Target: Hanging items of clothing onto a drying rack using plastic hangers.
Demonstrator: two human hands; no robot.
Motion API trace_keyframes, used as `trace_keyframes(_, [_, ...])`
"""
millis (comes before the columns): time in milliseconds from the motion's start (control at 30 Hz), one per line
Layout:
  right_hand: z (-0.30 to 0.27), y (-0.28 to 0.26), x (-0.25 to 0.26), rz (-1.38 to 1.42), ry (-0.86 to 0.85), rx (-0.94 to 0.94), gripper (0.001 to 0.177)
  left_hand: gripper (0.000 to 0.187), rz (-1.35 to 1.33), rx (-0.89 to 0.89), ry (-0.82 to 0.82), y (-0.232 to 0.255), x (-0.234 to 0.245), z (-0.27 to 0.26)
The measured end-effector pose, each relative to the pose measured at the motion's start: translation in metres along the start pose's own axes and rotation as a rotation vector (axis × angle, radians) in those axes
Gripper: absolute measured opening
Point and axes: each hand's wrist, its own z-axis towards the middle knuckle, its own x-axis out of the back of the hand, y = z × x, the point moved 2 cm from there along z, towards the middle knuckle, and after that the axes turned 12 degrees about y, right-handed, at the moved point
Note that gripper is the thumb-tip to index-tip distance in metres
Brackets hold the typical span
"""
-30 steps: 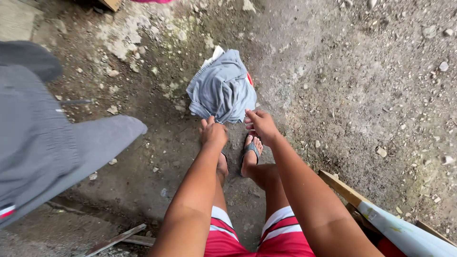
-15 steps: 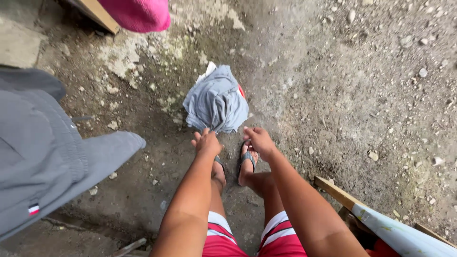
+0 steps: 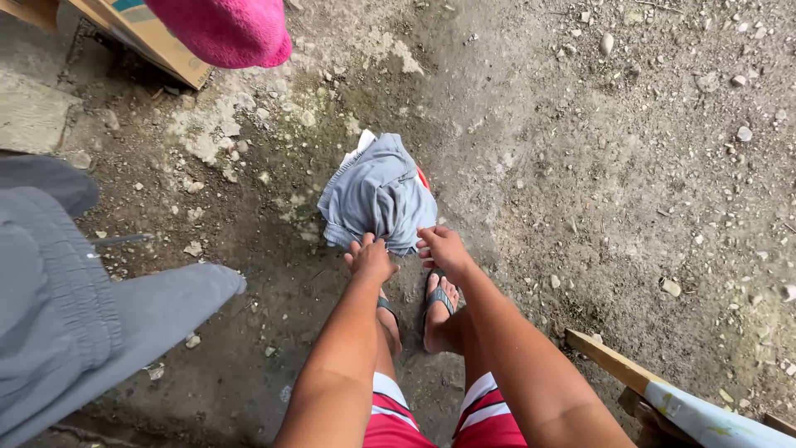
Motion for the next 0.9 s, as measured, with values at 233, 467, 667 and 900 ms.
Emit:
trace_keyframes(233, [-0.060,-0.011,0.009,0.000,0.016,-0.047,0.033,0.070,-0.117,-0.013,0.081,-0.016,0.047,-0.046])
trace_keyframes(467, [-0.125,-0.052,0.013,0.016,-0.015,-0.045,0.031,0.054,-0.258,-0.011,0.250,-0.011,0.103,-0.081])
trace_keyframes(667, [-0.144,-0.048,0.016,-0.082,0.007,0.059,0.034,0.039,-0.518,-0.117,0.405,0.003,0.137,-0.105])
trace_keyframes(900, [-0.186,-0.067,0.015,-0.505,0.170,0.856,0.096,0.035,-1.061,-0.243,0.326,0.028,0.185,-0.165])
